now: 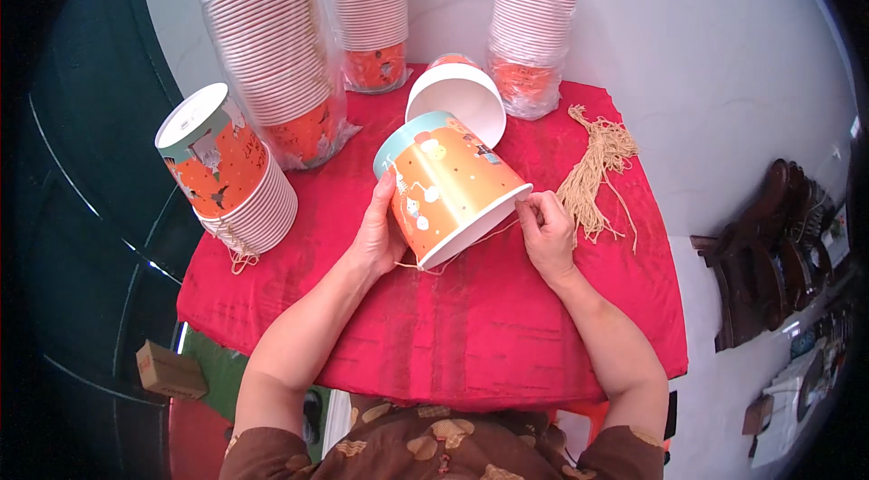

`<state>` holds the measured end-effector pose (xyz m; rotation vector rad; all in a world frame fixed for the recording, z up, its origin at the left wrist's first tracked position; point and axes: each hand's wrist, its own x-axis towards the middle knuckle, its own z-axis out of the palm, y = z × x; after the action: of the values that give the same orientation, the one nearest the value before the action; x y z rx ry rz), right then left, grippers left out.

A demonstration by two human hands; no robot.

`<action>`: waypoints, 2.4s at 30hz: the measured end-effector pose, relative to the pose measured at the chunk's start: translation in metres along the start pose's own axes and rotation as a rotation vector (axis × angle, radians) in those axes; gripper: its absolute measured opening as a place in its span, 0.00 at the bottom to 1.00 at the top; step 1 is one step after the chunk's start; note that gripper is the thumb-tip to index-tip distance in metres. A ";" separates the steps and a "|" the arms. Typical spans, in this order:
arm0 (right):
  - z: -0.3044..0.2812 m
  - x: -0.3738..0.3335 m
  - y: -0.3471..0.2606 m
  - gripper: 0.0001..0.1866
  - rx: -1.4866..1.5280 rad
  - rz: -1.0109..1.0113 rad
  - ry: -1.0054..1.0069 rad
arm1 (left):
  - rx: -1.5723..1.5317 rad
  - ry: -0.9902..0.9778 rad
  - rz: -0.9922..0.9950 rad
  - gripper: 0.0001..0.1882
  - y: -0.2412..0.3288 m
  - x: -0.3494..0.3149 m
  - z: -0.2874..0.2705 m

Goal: Attaching elastic strings to paper cups by threading them through pre-made holes to create party hats.

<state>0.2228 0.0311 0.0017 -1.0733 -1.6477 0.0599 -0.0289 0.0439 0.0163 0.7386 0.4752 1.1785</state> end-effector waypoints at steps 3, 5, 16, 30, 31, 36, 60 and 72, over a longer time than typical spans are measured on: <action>0.000 0.000 0.002 0.05 -0.003 -0.031 0.003 | 0.005 0.004 -0.008 0.47 0.000 0.000 0.001; -0.001 0.001 0.002 0.05 0.006 -0.056 0.004 | 0.008 0.010 -0.012 0.48 0.000 0.000 0.000; -0.006 0.004 -0.001 0.04 0.068 -0.123 -0.004 | -0.068 -0.004 -0.101 0.46 0.008 0.000 0.004; 0.002 -0.013 -0.050 0.06 0.269 -0.105 -0.245 | 0.152 0.118 0.235 0.48 0.000 -0.005 0.014; 0.006 -0.016 -0.056 0.07 0.302 -0.144 -0.267 | 0.161 0.135 0.245 0.48 -0.001 -0.007 0.014; 0.013 -0.031 -0.076 0.09 0.386 -0.082 -0.350 | 0.088 0.146 0.357 0.40 -0.014 -0.004 0.005; 0.006 -0.016 -0.055 0.07 0.268 -0.196 -0.158 | 0.027 0.155 0.237 0.42 -0.012 -0.012 0.027; 0.013 -0.008 0.012 0.07 0.233 0.242 -0.096 | 0.059 0.156 0.380 0.40 -0.006 0.001 0.001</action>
<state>0.2193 0.0388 -0.0156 -1.0970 -1.5439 0.4576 -0.0240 0.0433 0.0130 0.8137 0.5149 1.5914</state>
